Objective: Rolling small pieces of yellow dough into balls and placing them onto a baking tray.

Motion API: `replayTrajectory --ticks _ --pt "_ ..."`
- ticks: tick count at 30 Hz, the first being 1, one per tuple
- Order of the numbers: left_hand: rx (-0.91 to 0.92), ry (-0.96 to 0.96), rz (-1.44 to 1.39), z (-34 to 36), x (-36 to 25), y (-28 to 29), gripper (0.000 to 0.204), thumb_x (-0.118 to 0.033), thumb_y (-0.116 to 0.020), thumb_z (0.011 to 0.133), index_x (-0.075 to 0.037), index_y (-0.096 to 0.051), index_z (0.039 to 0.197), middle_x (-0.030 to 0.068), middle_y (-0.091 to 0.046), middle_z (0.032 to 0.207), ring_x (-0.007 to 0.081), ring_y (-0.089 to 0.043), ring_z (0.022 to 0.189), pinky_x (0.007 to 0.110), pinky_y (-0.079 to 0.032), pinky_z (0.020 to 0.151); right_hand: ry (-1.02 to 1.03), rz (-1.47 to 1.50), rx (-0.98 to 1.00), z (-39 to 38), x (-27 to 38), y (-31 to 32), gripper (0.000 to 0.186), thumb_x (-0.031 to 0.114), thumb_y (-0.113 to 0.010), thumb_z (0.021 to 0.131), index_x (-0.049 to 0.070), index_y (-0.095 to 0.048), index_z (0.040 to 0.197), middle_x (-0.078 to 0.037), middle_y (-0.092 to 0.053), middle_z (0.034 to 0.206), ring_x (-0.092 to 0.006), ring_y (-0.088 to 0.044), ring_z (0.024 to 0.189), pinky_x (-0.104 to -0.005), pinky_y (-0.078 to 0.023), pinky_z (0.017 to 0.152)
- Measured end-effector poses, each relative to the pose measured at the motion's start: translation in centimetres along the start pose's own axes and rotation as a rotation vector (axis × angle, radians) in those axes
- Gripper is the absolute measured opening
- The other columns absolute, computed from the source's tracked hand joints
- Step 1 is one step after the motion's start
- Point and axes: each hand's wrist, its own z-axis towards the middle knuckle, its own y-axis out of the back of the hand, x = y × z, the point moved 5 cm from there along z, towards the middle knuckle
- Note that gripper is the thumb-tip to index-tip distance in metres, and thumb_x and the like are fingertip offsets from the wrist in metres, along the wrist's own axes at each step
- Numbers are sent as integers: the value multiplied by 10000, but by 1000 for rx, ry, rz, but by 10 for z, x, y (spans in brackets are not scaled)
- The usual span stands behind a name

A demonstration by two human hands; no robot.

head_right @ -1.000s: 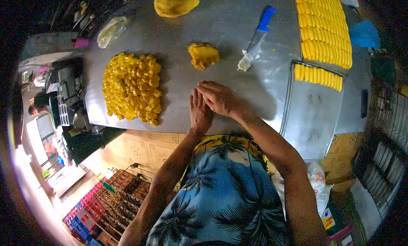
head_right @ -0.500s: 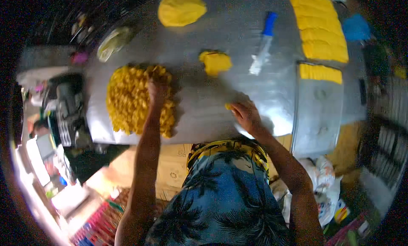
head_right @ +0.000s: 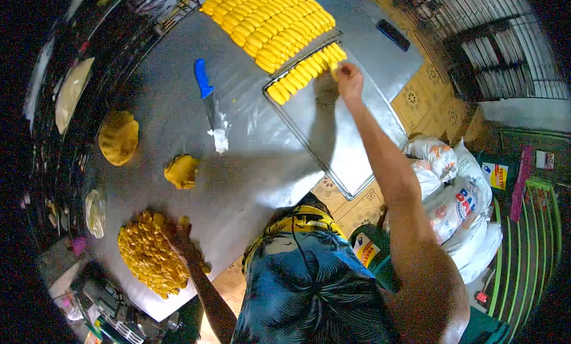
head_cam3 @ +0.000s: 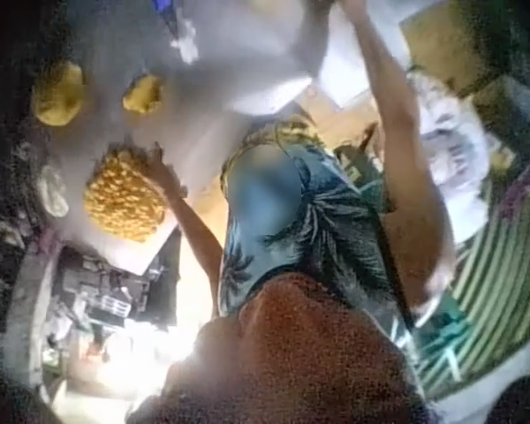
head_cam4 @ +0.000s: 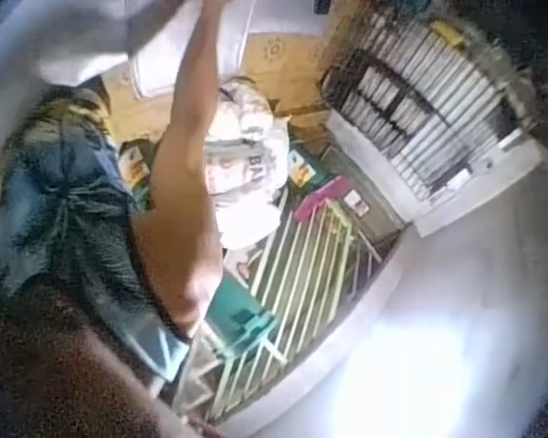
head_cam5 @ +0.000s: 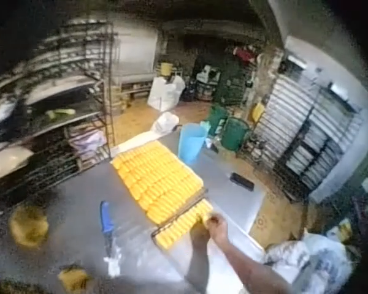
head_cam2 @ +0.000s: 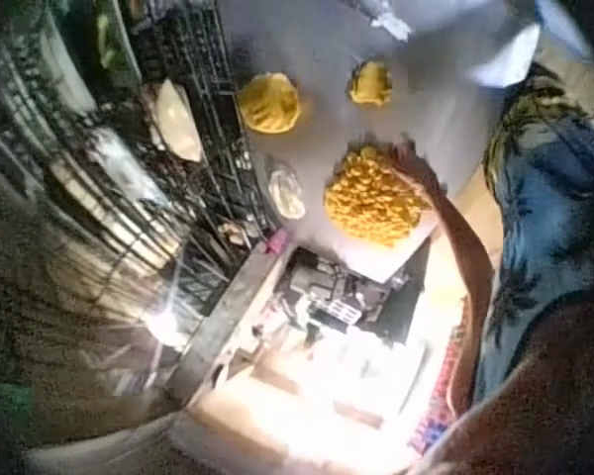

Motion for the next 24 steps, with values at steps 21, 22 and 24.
replayTrajectory --ticks 21,22,24 --pt "115 444 90 -82 15 -101 452 -219 -745 1017 33 -627 1374 124 -718 1161 221 -695 1078 353 -597 946 29 93 -1 132 -74 -31 145 17 -603 988 -33 -734 1023 -131 -718 996 -257 -675 881 -350 -582 822" --pt "117 449 71 -81 17 -101 452 -225 -751 1014 36 -633 1364 119 -726 1146 216 -700 1068 345 -596 935 125 -74 -30 122 -52 -32 159 21 -605 994 -32 -714 1097 -129 -716 1009 -251 -675 886 -349 -579 814" --pt "125 451 39 -77 20 -104 452 -231 -756 1012 39 -640 1355 114 -733 1131 212 -704 1057 338 -595 925 299 -419 -113 90 9 -29 253 29 -610 1007 -30 -674 1244 -125 -713 1035 -239 -674 896 -346 -571 799"
